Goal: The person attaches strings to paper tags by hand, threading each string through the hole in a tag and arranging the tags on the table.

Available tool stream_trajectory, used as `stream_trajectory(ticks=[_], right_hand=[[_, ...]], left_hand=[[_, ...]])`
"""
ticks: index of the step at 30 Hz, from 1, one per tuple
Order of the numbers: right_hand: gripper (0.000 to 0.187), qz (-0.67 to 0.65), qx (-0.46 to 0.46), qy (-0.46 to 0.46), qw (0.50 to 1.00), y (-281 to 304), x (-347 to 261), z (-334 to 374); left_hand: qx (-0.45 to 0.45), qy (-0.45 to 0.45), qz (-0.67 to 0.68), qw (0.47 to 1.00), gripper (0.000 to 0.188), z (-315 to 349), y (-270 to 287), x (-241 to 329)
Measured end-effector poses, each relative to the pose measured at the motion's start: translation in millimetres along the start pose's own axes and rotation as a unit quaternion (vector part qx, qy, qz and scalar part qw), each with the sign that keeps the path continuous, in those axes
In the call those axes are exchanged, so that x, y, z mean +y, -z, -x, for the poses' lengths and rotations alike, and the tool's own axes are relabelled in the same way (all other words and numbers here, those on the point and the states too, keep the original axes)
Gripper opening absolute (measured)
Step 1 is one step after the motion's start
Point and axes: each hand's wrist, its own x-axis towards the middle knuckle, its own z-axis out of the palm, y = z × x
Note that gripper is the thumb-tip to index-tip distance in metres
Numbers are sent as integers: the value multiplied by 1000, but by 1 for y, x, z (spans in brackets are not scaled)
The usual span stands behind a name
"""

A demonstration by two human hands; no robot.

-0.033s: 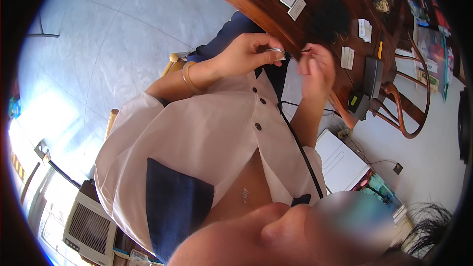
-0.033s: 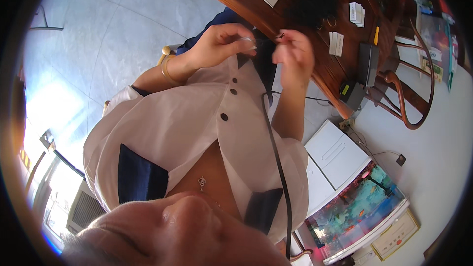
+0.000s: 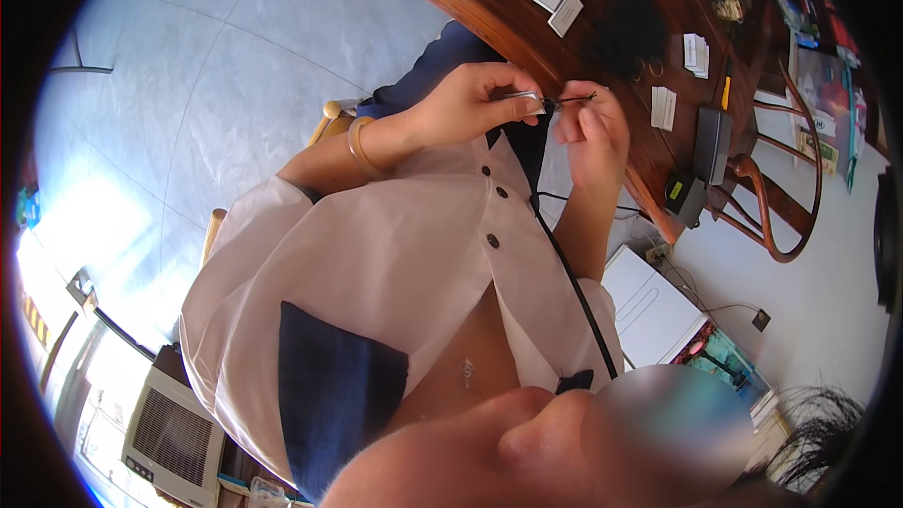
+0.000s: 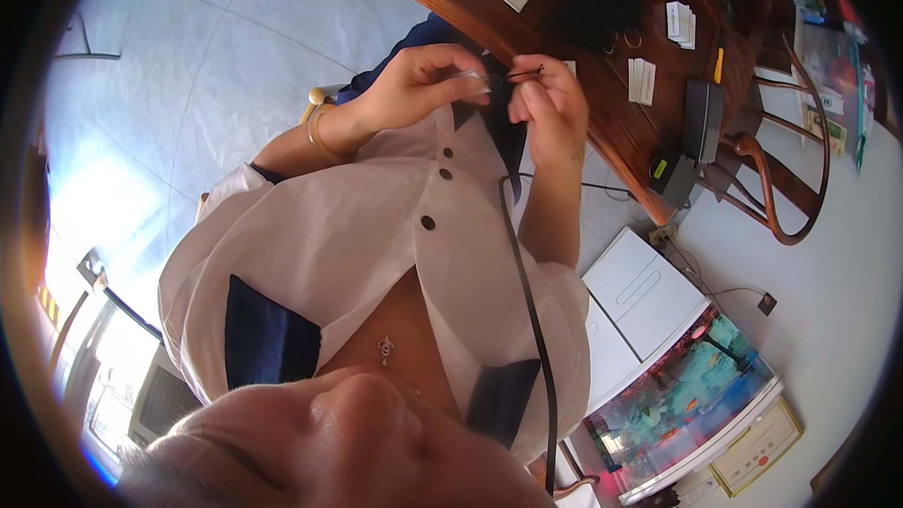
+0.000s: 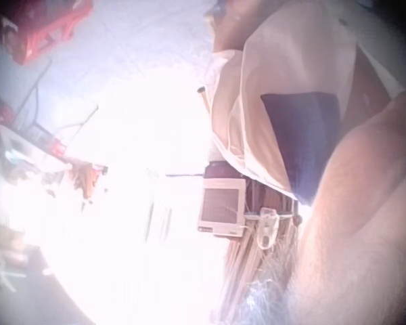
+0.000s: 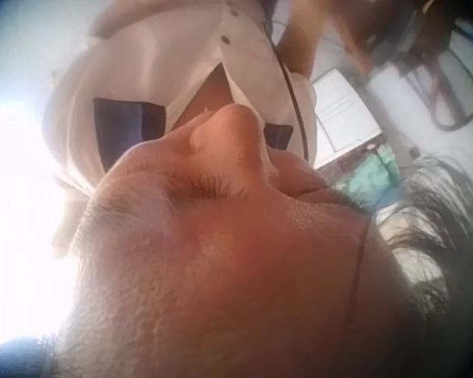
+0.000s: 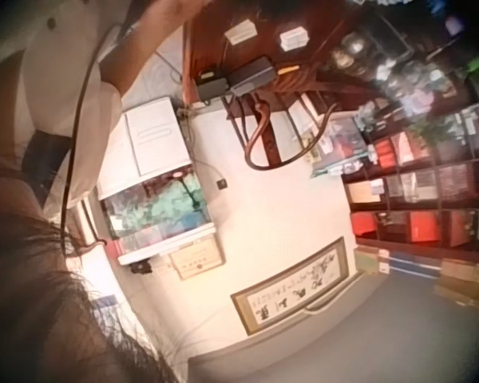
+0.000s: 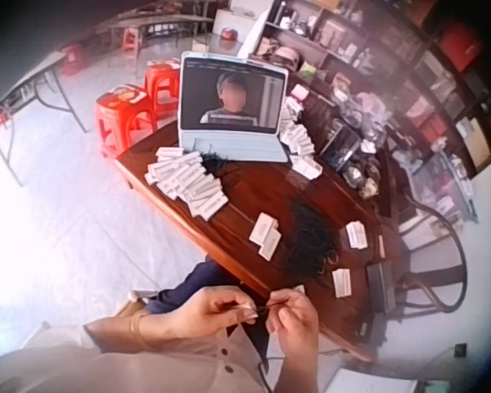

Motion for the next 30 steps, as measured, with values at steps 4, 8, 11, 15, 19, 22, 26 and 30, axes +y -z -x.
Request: stream_trajectory(ticks=[4, 8, 11, 15, 19, 22, 26, 30], right_hand=[[16, -73, -1, -81, 994, -4, 9, 0], [13, 168, 22, 37, 985, -14, 6, 3], [10, 405, 7, 242, 882, -18, 3, 1], [8, 350, 58, 188, 916, -18, 2, 4], [6, 249, 91, 123, 956, -10, 0, 1], [9, 179, 59, 69, 980, -5, -1, 0], [11, 92, -5, -17, 996, 0, 1, 0], [10, 166, -46, -16, 985, 1, 8, -1]], left_hand=[[-12, -53, -34, 998, 13, 0, 0, -2], [10, -18, -72, 997, 13, 2, -2, 5], [27, -2, -47, 999, 14, 2, -5, 5], [34, 14, -15, 999, 12, 3, -7, 4], [3, 5, -7, 1000, 10, 2, -5, 3], [-10, -4, 4, 1000, 10, 1, -4, 0], [-16, -4, 7, 1000, 9, 2, -4, -1], [-64, -57, -32, 996, 8, 1, -1, 2]])
